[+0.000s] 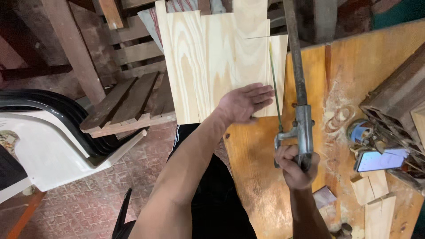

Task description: The person saws a piece of wood using a hand saw while holding the wood steady on a workbench.

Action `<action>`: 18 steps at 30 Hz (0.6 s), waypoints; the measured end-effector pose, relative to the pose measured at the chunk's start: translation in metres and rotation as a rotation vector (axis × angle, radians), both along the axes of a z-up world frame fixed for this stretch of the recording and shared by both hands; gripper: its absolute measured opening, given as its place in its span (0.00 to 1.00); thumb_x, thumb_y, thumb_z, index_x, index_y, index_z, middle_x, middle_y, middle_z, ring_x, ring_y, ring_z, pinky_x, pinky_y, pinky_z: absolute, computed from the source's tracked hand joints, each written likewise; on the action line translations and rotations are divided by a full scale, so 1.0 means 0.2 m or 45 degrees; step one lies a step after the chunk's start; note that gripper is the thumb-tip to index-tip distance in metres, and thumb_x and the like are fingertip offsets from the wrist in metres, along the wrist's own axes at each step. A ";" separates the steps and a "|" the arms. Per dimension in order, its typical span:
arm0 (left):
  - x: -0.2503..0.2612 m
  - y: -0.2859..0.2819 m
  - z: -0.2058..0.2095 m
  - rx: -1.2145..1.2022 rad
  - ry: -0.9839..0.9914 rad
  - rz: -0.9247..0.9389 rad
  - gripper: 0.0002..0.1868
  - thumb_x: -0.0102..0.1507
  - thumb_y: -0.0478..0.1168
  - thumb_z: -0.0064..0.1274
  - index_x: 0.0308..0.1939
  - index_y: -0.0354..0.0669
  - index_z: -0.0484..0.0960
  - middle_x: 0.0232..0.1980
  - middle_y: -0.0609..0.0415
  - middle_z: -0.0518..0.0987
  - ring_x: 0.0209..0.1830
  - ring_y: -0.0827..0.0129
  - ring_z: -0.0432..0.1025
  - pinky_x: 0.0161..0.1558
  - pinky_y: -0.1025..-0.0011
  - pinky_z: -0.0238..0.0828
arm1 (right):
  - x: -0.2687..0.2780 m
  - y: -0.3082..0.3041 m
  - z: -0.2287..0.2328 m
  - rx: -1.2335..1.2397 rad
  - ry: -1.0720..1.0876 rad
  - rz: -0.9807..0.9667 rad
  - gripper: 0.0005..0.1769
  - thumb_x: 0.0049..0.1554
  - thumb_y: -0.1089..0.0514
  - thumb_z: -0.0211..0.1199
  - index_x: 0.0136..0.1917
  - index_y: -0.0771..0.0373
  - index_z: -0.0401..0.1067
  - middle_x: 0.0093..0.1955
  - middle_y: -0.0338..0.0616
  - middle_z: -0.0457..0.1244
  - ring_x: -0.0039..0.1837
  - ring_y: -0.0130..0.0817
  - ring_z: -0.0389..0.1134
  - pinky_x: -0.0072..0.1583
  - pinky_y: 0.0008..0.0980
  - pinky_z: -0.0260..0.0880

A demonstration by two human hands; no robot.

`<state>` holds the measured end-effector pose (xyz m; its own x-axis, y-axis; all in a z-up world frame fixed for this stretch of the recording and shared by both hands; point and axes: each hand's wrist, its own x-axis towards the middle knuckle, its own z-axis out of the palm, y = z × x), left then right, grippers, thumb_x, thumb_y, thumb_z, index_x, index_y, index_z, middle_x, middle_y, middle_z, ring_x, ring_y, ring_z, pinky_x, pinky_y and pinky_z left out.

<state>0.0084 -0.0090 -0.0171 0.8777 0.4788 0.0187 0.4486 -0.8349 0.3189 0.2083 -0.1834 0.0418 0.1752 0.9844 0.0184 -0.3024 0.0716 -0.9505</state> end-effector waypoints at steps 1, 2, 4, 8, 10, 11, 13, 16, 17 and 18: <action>0.00 0.03 0.01 -0.005 0.007 0.004 0.39 0.63 0.66 0.48 0.75 0.57 0.69 0.80 0.66 0.62 0.84 0.72 0.44 0.84 0.69 0.34 | -0.02 0.06 0.05 -0.005 0.007 0.004 0.13 0.40 0.77 0.63 0.27 0.72 0.59 0.22 0.51 0.50 0.21 0.47 0.53 0.29 0.40 0.53; 0.00 0.03 0.02 -0.018 0.057 -0.010 0.39 0.63 0.66 0.46 0.75 0.59 0.68 0.81 0.67 0.60 0.84 0.73 0.41 0.84 0.69 0.32 | -0.04 0.10 0.11 -0.047 0.012 0.040 0.14 0.39 0.75 0.63 0.27 0.72 0.57 0.21 0.52 0.50 0.20 0.46 0.52 0.29 0.39 0.53; 0.00 0.04 0.03 -0.042 0.109 -0.034 0.38 0.64 0.67 0.44 0.76 0.60 0.66 0.82 0.68 0.58 0.84 0.73 0.39 0.84 0.70 0.30 | -0.08 0.22 0.13 -0.101 0.021 0.067 0.15 0.38 0.74 0.63 0.27 0.71 0.56 0.20 0.53 0.50 0.20 0.45 0.52 0.29 0.38 0.52; 0.01 0.01 -0.04 0.002 0.078 -0.085 0.37 0.64 0.65 0.41 0.73 0.56 0.69 0.79 0.64 0.62 0.83 0.70 0.43 0.84 0.66 0.31 | -0.16 0.56 0.03 -0.191 0.024 0.151 0.17 0.56 0.73 0.53 0.28 0.64 0.54 0.21 0.41 0.48 0.23 0.35 0.49 0.33 0.31 0.51; 0.02 0.01 -0.09 0.006 0.034 -0.083 0.36 0.63 0.65 0.41 0.71 0.54 0.73 0.76 0.62 0.68 0.82 0.69 0.47 0.84 0.65 0.33 | -0.19 0.78 -0.07 -0.214 0.020 0.199 0.22 0.64 0.73 0.48 0.29 0.61 0.53 0.22 0.37 0.46 0.24 0.30 0.48 0.35 0.29 0.51; 0.02 0.00 -0.11 0.015 0.014 -0.052 0.35 0.62 0.64 0.39 0.68 0.54 0.75 0.73 0.63 0.70 0.80 0.71 0.50 0.84 0.66 0.33 | -0.19 0.88 -0.16 -0.141 -0.177 0.112 0.18 0.54 0.70 0.55 0.25 0.64 0.58 0.20 0.41 0.48 0.23 0.31 0.49 0.32 0.30 0.49; 0.02 0.01 -0.15 0.038 0.004 -0.001 0.34 0.61 0.64 0.38 0.65 0.54 0.76 0.70 0.64 0.73 0.79 0.73 0.53 0.84 0.66 0.33 | -0.20 1.01 -0.25 -0.050 -0.366 0.046 0.14 0.45 0.68 0.62 0.21 0.68 0.62 0.17 0.45 0.50 0.21 0.32 0.51 0.30 0.31 0.48; 0.03 0.02 -0.07 0.048 -0.046 0.004 0.36 0.58 0.68 0.41 0.61 0.54 0.79 0.66 0.66 0.74 0.79 0.73 0.51 0.83 0.65 0.31 | -0.18 0.84 -0.16 -0.009 -0.138 0.014 0.13 0.44 0.71 0.60 0.22 0.73 0.60 0.17 0.52 0.47 0.19 0.43 0.48 0.27 0.36 0.50; 0.02 0.05 0.05 0.047 0.193 -0.052 0.36 0.63 0.68 0.36 0.70 0.59 0.68 0.75 0.69 0.61 0.82 0.73 0.40 0.83 0.65 0.25 | -0.19 0.71 -0.08 -0.003 -0.146 -0.006 0.11 0.43 0.72 0.60 0.24 0.73 0.60 0.18 0.51 0.48 0.20 0.41 0.49 0.27 0.35 0.51; 0.00 0.02 0.17 0.011 0.432 -0.107 0.37 0.68 0.67 0.31 0.80 0.65 0.56 0.85 0.73 0.48 0.85 0.74 0.29 0.82 0.66 0.19 | -0.21 0.52 0.01 -0.032 -0.154 -0.023 0.10 0.42 0.73 0.61 0.26 0.73 0.61 0.19 0.51 0.49 0.20 0.40 0.50 0.27 0.34 0.52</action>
